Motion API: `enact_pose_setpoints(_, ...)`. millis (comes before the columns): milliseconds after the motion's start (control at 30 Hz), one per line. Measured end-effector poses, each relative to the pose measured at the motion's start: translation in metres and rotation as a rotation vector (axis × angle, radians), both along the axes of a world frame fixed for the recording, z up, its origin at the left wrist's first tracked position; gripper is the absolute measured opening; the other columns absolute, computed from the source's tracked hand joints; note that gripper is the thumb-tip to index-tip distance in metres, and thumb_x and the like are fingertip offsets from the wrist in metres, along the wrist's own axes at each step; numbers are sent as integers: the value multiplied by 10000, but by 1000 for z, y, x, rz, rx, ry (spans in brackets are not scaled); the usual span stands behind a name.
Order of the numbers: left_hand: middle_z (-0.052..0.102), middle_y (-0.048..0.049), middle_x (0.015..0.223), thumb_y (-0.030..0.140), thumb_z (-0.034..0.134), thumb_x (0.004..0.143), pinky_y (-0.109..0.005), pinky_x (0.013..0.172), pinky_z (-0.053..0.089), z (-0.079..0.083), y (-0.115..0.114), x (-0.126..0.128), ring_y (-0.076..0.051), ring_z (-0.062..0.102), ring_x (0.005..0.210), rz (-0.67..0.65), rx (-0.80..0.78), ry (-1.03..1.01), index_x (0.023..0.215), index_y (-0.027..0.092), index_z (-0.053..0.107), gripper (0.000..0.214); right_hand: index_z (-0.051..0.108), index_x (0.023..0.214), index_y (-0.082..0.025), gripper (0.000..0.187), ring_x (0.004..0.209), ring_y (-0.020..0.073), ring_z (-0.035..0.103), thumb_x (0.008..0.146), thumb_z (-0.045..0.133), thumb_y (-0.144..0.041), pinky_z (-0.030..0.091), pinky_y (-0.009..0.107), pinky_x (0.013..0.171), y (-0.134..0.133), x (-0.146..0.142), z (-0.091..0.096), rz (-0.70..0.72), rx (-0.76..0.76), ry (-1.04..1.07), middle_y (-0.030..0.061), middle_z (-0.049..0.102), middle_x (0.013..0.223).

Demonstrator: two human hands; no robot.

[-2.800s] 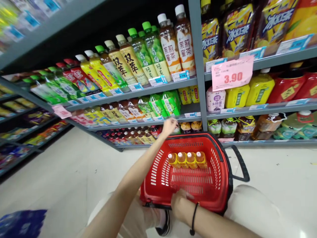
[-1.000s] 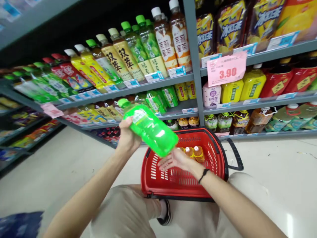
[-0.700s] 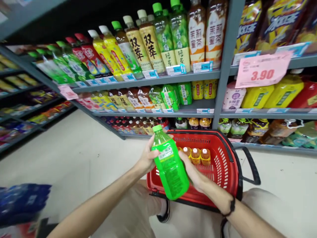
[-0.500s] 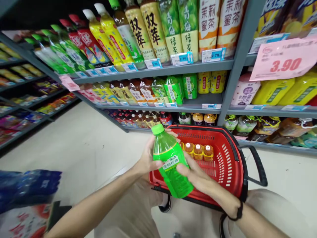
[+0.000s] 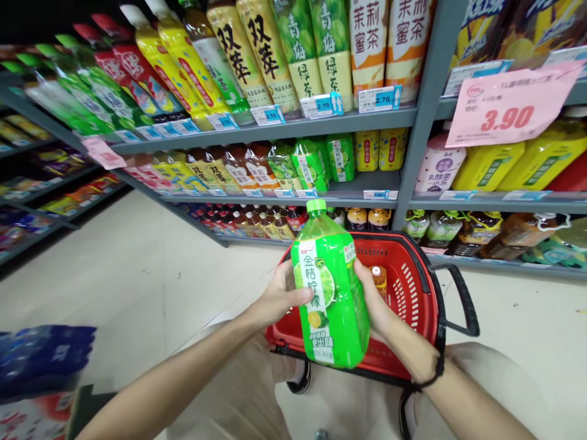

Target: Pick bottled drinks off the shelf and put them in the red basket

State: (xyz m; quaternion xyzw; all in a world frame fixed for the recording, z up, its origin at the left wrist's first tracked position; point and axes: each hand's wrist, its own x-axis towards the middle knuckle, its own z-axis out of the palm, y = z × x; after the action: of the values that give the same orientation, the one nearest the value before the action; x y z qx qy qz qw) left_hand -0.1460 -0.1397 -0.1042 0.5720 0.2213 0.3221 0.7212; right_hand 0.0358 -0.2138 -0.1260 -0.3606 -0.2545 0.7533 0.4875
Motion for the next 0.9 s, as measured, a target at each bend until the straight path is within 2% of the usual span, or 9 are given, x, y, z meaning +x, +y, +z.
enact_pose_setpoints(167,770,-112,1249,336,1053,634,-370,982,624,2,3,6,-287,741,1157,226,242,54,1248,178,667,743,756,1202,-230,761,1157,328,761,763,756,-852,608,469,1049,0,2,2,-250,100,-206,99,824,1185)
enact_pose_setpoints(267,741,-117,1322,282,1048,636,-385,1041,613,-6,1,8,-294,721,1221,254,376,129,1356,182,639,834,739,1160,-245,744,1050,310,789,658,907,-767,650,425,940,-2,-2,-6,-358,133,-279,89,828,1171)
enact_pose_setpoints(367,684,-146,1446,340,1008,735,-451,1142,578,-16,-4,9,-325,686,1320,236,528,191,1510,200,563,905,720,1228,-250,764,1049,307,791,681,904,-752,657,420,908,0,-4,-15,-484,155,-267,85,820,1217)
enact_pose_setpoints(433,571,-180,1591,403,970,791,-516,1235,506,-20,-8,7,-365,591,1454,210,692,194,1658,217,414,1046,726,1270,-249,743,1096,312,786,765,829,-785,649,429,935,3,-3,-17,-495,175,-219,88,817,1240)
enact_pose_setpoints(500,391,-222,1722,479,962,779,-581,1316,390,-21,-11,4,-414,424,1585,139,900,194,1762,203,171,1291,760,1245,-237,751,1142,327,780,834,701,-863,637,459,983,6,0,-14,-459,158,-119,100,827,1207)
enact_pose_setpoints(567,210,-281,1780,573,972,736,-626,1354,272,-23,-13,0,-459,237,1656,39,1111,218,1769,137,-32,1504,793,1203,-231,819,1194,346,766,834,607,-938,619,494,1039,8,4,-8,-415,125,-4,109,837,1162)
enact_pose_setpoints(633,71,-333,1783,628,972,726,-647,1356,210,-26,-16,-2,-479,101,1673,-14,1290,263,1744,75,-119,1591,813,1175,-238,837,1236,354,751,802,616,-961,601,513,1081,8,9,-2,-373,107,74,104,844,1129)
enact_pose_setpoints(800,25,-339,1770,575,767,976,-620,1344,233,-31,-25,2,-424,65,1676,181,1514,253,1741,25,-44,1243,832,1081,-275,610,1249,344,740,702,880,-751,569,501,1132,9,22,9,-391,180,64,41,853,1051)
enact_pose_setpoints(900,38,-336,1766,653,576,1065,-556,1334,295,-26,-26,5,-394,72,1676,256,1576,236,1724,-33,-25,1125,833,1037,-262,560,1212,347,747,733,858,-732,586,492,1096,10,24,15,-363,206,77,36,848,1031)
